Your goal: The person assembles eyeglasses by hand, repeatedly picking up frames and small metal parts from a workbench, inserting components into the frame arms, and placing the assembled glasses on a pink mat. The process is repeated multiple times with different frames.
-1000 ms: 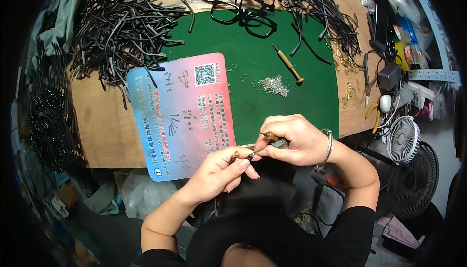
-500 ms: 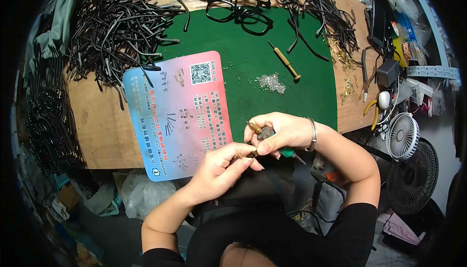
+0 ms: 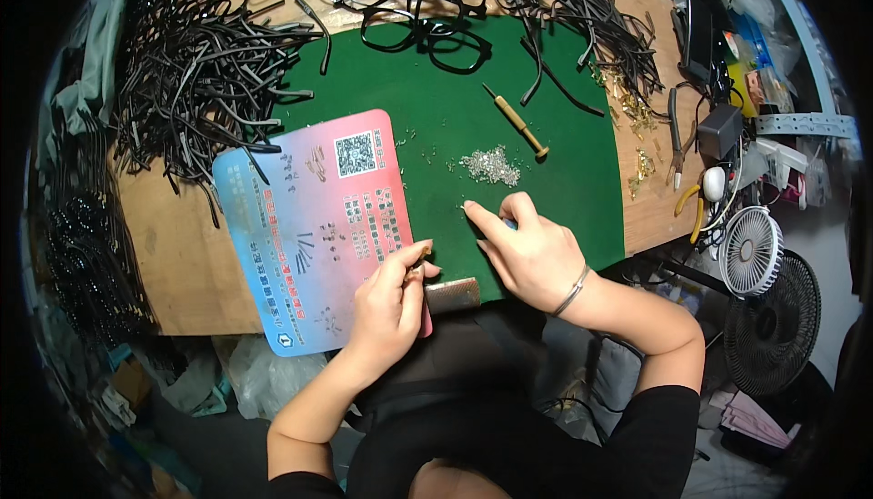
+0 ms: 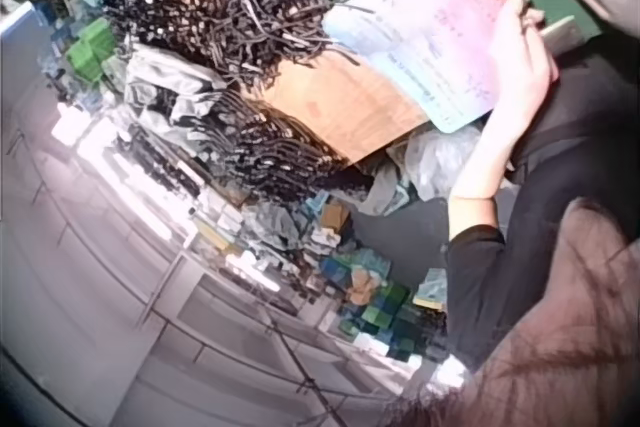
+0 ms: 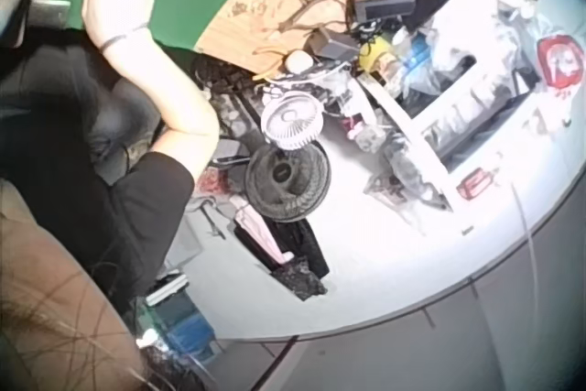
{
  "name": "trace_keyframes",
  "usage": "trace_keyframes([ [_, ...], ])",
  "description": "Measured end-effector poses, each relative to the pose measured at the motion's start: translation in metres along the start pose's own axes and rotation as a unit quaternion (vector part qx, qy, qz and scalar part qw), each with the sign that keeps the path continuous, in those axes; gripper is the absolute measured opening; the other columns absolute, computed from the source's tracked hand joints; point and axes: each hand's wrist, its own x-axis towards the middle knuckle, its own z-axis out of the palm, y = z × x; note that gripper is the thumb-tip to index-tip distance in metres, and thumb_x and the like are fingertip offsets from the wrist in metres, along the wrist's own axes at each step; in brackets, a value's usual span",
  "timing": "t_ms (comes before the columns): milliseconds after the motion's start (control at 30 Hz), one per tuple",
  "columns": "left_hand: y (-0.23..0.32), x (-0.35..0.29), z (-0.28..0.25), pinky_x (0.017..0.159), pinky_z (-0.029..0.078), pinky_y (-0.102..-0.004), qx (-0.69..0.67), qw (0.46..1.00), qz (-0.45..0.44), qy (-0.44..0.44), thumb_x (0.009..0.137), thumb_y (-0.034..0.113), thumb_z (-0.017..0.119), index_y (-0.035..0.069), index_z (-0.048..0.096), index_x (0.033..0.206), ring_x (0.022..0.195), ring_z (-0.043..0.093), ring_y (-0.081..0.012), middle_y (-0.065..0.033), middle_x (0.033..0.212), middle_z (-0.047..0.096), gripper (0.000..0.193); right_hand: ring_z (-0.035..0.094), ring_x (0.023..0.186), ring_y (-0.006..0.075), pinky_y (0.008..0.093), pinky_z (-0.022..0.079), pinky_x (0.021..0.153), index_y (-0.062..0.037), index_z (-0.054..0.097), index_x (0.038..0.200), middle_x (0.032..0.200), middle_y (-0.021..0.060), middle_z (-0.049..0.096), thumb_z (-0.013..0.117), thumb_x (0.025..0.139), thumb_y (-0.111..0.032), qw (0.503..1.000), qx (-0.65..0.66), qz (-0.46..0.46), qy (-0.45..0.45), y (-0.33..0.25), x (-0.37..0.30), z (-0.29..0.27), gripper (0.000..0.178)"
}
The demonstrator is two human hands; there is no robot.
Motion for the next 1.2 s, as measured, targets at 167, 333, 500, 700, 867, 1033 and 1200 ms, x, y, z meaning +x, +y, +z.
trace_keyframes([
  [167,-0.003,0.000,-0.003,0.076,0.050,-0.0285,-0.060,0.997,-0.054,-0.003,0.089,-0.002,0.046,-0.004,0.051,0.113,0.086,0.065,-0.0190,-0.0142,0.095,0.064,0.024,0.055,0.054,0.0189,0.0303,0.048,0.044,-0.0108,0.055,0.114,0.086,0.0091,0.047,0.063,0.071,-0.010,0.996,-0.050,-0.039,0.057,0.004,0.000,0.011,0.044],
  [333,-0.001,-0.004,-0.007,0.069,0.049,-0.0248,-0.101,0.989,-0.109,-0.025,0.091,-0.001,0.044,-0.004,0.049,0.115,0.077,0.063,-0.0129,-0.0123,0.099,0.063,0.025,0.055,0.054,0.0183,0.0301,0.048,0.044,-0.0108,0.054,0.114,0.087,0.0089,0.048,0.063,0.070,-0.010,0.997,-0.059,-0.031,0.050,0.002,0.003,0.010,0.045],
  [500,0.010,-0.008,-0.015,0.051,0.038,-0.0157,-0.232,0.958,-0.170,-0.021,0.093,0.002,0.042,-0.002,0.046,0.119,0.056,0.042,-0.0011,-0.0065,0.094,0.062,0.027,0.055,0.054,0.0194,0.0309,0.049,0.044,-0.0110,0.053,0.115,0.087,0.0087,0.048,0.063,0.069,-0.009,0.997,-0.061,-0.021,0.050,0.001,0.003,0.012,0.047],
  [700,0.004,0.001,-0.019,0.052,0.041,-0.0171,-0.242,0.950,-0.192,-0.049,0.093,0.001,0.040,-0.004,0.045,0.119,0.056,0.045,-0.0016,-0.0085,0.095,0.063,0.027,0.055,0.053,0.0205,0.0323,0.049,0.044,-0.0107,0.053,0.115,0.087,0.0086,0.048,0.062,0.070,-0.009,0.996,-0.081,-0.031,0.034,-0.002,0.004,0.010,0.046],
  [867,0.003,0.000,-0.017,0.047,0.035,-0.0157,-0.250,0.948,-0.195,-0.030,0.093,0.004,0.043,-0.002,0.046,0.119,0.051,0.040,-0.0018,-0.0083,0.092,0.063,0.027,0.059,0.063,0.0363,0.0438,0.051,0.055,-0.0108,0.049,0.115,0.088,0.0168,0.048,0.051,0.085,-0.014,0.988,0.110,0.036,-0.106,-0.013,0.012,-0.011,0.030],
  [1033,-0.002,-0.003,-0.002,0.070,0.050,-0.0265,-0.129,0.982,-0.136,0.028,0.091,0.001,0.044,-0.003,0.051,0.113,0.075,0.061,-0.0133,-0.0104,0.092,0.065,0.023,0.058,0.065,0.0336,0.0418,0.052,0.059,-0.0117,0.049,0.116,0.089,0.0151,0.048,0.051,0.086,-0.014,0.962,0.228,-0.005,-0.151,-0.032,0.008,-0.006,0.030],
  [1200,-0.013,-0.006,0.008,0.071,0.050,-0.0300,-0.004,0.996,-0.025,0.086,0.088,-0.001,0.047,-0.002,0.052,0.112,0.082,0.065,-0.0226,-0.0161,0.090,0.065,0.024,0.057,0.068,0.0282,0.0384,0.050,0.058,-0.0132,0.049,0.119,0.091,0.0123,0.048,0.051,0.086,-0.012,0.961,0.210,-0.005,-0.179,-0.035,0.012,-0.005,0.033],
])
